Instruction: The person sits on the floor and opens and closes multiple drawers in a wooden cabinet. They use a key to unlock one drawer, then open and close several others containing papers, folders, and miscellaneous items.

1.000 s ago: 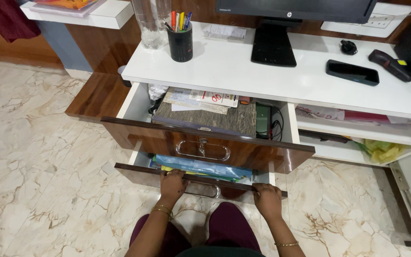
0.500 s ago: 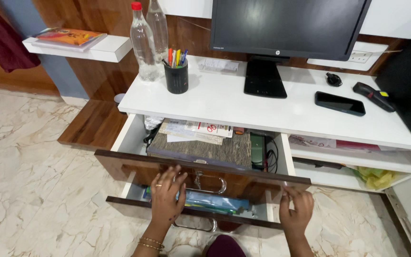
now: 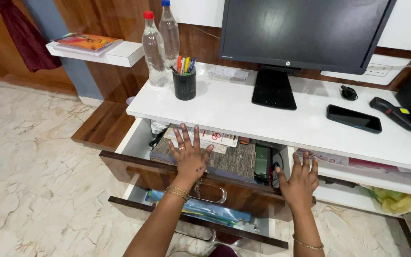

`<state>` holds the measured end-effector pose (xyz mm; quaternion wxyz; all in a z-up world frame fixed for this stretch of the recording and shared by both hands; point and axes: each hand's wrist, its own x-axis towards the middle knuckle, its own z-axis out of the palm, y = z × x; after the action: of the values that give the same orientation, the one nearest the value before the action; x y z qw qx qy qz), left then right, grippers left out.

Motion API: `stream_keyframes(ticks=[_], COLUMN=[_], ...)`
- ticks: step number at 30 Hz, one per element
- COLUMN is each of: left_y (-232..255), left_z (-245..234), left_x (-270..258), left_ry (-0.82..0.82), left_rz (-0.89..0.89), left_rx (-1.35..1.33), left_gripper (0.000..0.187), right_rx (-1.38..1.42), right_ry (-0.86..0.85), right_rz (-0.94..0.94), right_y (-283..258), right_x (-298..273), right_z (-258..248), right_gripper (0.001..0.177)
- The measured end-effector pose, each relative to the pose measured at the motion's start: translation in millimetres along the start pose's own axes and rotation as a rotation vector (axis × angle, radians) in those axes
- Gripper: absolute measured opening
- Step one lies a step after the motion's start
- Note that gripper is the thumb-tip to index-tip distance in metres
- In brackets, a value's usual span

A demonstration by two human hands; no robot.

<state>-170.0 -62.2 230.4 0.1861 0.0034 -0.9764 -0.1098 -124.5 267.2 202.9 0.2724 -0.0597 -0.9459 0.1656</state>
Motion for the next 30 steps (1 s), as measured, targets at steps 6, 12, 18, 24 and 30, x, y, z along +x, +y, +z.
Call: stream_keyframes(ticks=[6,12,18,24,30], left_y=[7,-60,-134,-157,-161], left_z=[-13,-49,-54,-39,-38], left_x=[1,40,60,68,66], left_ry=[-0.28,-0.334,-0.603,-0.718,-0.668], left_rz=[-0.068,-0.207,-0.342,-0.306,-0.245], left_rx=[-0.035,0.14,0.311,0.22,0.239], left_gripper=[0.087,0.075,0.078,0.072,0.065], right_rx=[-0.102,0.038,0.021,0.196,0.486], right_ry=[-0.098,-0.042,-0.517,-1.099,-0.991], right_rz=[-0.027,0.068,-0.056,0.133,0.309], right_y=[-1,-16,-37,-32,0], right_x=[4,1,37,57,68], right_z=[0,-21,-12,50,96], right_gripper=[0.077,0.027,0.041,0.058,0.048])
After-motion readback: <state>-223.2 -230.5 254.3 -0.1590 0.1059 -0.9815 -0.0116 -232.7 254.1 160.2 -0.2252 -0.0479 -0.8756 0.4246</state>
